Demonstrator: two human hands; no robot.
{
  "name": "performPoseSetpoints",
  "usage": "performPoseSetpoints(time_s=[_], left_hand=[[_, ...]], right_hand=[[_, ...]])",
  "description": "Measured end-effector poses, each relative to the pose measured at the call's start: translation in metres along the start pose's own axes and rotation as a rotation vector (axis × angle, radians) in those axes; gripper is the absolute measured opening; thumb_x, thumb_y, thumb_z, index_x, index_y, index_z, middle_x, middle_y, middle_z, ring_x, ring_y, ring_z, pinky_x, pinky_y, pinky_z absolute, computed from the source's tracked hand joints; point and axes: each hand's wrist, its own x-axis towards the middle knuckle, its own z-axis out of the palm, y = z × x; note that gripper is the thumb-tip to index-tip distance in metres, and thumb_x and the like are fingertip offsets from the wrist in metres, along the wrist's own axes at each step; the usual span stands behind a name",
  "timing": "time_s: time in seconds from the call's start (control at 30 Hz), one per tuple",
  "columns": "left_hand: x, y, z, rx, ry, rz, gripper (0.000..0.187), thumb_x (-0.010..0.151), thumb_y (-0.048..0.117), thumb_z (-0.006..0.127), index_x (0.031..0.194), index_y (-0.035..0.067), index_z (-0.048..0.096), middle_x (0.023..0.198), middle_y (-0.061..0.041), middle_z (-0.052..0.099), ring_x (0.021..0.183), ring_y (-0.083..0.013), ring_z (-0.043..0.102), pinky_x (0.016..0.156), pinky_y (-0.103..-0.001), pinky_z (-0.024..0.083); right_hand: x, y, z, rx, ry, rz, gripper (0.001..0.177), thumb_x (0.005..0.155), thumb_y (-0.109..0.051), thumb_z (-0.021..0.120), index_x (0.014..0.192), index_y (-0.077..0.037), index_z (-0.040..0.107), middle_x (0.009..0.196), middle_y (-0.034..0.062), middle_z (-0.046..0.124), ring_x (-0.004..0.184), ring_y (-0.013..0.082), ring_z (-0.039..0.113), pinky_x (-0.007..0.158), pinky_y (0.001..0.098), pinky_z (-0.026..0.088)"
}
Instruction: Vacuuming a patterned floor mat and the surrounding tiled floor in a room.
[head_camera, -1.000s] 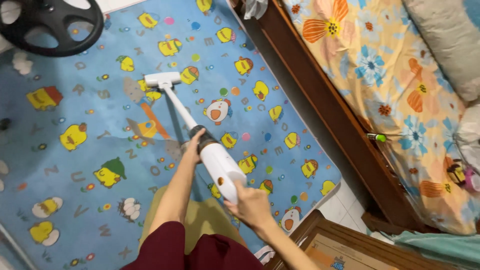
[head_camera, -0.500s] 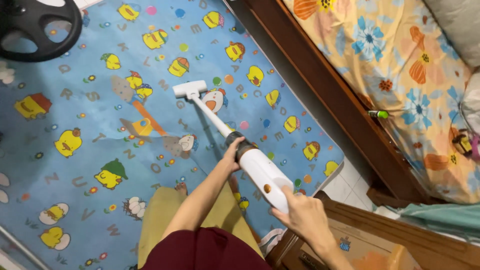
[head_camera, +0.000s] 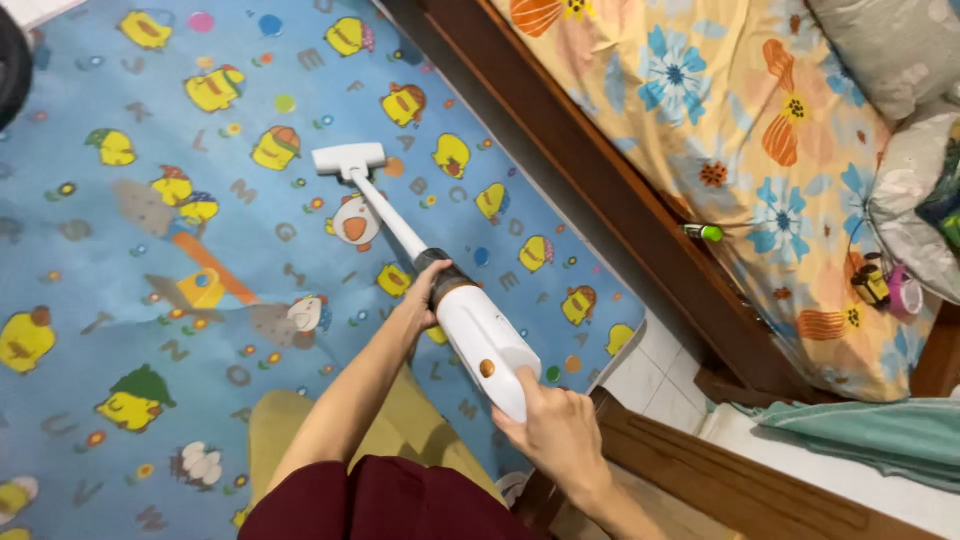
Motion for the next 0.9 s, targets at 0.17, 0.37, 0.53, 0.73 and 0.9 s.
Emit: performPoseSetpoints(time_s=[0.17,0.37,0.53,0.73,0.9], left_hand=[[0.046,0.044,-0.001,-0.039,0.005,0.082,0.051,0.078,0.037,0.082,0.108,0.001,0.061,0.088,-0.021,0.072,0.072,-0.035,0.074,0.078,-0.053,0.064],[0.079,0.074,0.052,-0.078,0.095,0.138,0.048,0.077,0.035,0.082,0.106,0.003,0.061,0.088,-0.019,0.072,0.074,-0.0344,0.073,0.078,-0.054,0.064],[0.116,0.008,0.076,-0.161,-0.031,0.177,0.046,0.076,0.036,0.083,0.107,0.008,0.063,0.092,-0.016,0.073,0.082,-0.034,0.073,0.084,-0.053,0.063],[0.121,-0.066,0.119,-0.314,0.065,0.173,0.062,0.07,0.034,0.085,0.118,0.005,0.057,0.096,-0.019,0.072,0.081,-0.0361,0.074,0.08,-0.055,0.064],[0.115,-0.049,0.127,-0.29,0.313,0.2,0.076,0.069,0.027,0.087,0.128,-0.001,0.048,0.1,-0.021,0.07,0.08,-0.0368,0.073,0.077,-0.058,0.064]], right_hand=[[0.054,0.022,0.007,0.04,0.0,-0.135,0.046,0.082,-0.038,0.082,0.104,-0.003,0.06,0.07,0.0185,0.072,0.06,0.0368,0.073,0.057,0.0469,0.059],[0.115,0.072,-0.026,-0.008,-0.152,-0.045,0.05,0.085,-0.045,0.078,0.115,-0.008,0.063,0.074,0.0176,0.074,0.066,0.0307,0.077,0.067,0.0459,0.063],[0.109,0.145,-0.066,-0.02,-0.168,-0.172,0.054,0.079,-0.045,0.079,0.119,-0.013,0.064,0.069,0.0183,0.072,0.063,0.0353,0.073,0.062,0.0474,0.059],[0.07,0.191,-0.095,-0.138,-0.186,-0.087,0.061,0.07,-0.046,0.083,0.122,-0.018,0.067,0.067,0.0186,0.071,0.061,0.0383,0.07,0.056,0.0492,0.054],[0.06,0.206,-0.052,-0.139,0.012,0.013,0.061,0.064,-0.043,0.087,0.117,-0.016,0.07,0.062,0.0188,0.072,0.057,0.035,0.072,0.054,0.0452,0.056]])
